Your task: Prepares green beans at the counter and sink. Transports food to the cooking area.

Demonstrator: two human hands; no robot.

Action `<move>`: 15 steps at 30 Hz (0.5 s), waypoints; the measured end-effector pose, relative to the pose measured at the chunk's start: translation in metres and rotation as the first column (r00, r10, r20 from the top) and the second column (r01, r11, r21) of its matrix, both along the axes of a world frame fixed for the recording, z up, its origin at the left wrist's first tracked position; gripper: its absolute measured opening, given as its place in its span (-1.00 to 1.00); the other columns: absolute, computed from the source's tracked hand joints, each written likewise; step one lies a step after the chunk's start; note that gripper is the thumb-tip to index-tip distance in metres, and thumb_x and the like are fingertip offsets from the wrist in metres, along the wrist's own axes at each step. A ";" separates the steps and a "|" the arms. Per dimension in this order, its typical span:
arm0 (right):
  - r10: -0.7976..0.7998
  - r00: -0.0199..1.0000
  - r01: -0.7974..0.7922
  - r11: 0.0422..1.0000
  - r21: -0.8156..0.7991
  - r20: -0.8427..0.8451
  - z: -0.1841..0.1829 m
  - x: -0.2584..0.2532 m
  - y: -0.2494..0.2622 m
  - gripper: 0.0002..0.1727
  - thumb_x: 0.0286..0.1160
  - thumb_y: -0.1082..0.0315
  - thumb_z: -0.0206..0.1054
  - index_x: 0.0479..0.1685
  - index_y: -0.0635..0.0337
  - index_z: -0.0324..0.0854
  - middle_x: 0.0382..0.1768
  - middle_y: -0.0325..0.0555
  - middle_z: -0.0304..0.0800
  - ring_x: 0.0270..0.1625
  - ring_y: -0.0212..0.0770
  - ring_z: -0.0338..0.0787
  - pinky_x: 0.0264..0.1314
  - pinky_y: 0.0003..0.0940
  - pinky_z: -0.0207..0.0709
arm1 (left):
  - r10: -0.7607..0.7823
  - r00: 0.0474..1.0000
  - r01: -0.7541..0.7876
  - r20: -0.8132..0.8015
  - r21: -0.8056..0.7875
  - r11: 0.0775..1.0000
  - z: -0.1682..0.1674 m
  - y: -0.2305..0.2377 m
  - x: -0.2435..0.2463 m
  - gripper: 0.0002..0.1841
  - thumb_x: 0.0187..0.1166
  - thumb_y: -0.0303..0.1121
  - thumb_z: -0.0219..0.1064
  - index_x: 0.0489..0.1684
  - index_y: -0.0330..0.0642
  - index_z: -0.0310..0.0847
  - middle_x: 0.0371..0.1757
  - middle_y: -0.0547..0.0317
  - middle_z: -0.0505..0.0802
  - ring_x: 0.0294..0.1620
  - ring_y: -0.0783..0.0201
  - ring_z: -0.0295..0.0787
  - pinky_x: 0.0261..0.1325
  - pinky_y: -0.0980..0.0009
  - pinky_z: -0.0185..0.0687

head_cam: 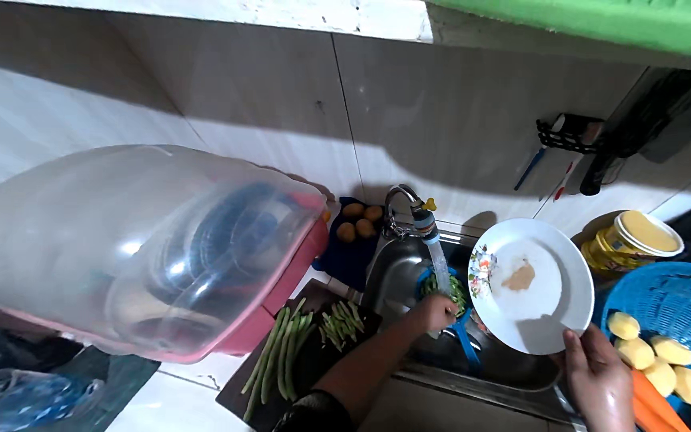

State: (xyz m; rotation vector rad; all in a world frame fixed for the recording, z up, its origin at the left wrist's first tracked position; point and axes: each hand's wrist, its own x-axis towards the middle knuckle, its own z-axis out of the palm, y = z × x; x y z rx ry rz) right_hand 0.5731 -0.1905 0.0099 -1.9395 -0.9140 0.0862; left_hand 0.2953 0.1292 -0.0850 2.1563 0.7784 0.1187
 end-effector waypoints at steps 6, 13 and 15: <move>0.012 0.999 -0.011 1.000 0.017 -0.045 0.002 0.000 -0.005 -0.52 0.81 -0.01 0.13 0.65 -0.23 0.38 0.10 -0.33 0.83 -0.14 -0.35 0.88 -0.20 -0.25 0.87 | 0.572 0.806 -0.183 0.149 -0.858 0.480 0.026 0.062 0.039 -0.52 0.56 0.16 0.37 0.25 0.07 0.71 0.00 0.15 0.90 0.00 0.15 0.87 0.12 0.10 0.82; 0.000 0.998 0.000 1.000 0.005 -0.061 0.006 0.000 -0.011 -0.52 0.80 -0.01 0.14 0.65 -0.23 0.38 0.07 -0.34 0.84 -0.18 -0.36 0.88 -0.23 -0.25 0.87 | 0.786 0.546 0.314 0.289 -0.941 0.129 0.032 0.062 0.074 -0.38 0.76 0.22 0.02 0.35 -0.14 0.61 0.24 -0.02 0.83 0.26 0.03 0.78 0.39 -0.02 0.65; -0.004 0.999 0.004 1.000 0.005 -0.050 0.005 0.000 -0.011 -0.52 0.80 -0.02 0.14 0.64 -0.23 0.39 0.07 -0.35 0.84 -0.16 -0.36 0.88 -0.21 -0.26 0.87 | 0.764 0.578 0.324 0.287 -0.940 0.108 0.036 0.065 0.082 -0.37 0.73 0.26 0.02 0.30 -0.13 0.62 0.19 -0.01 0.83 0.19 0.04 0.80 0.32 -0.02 0.69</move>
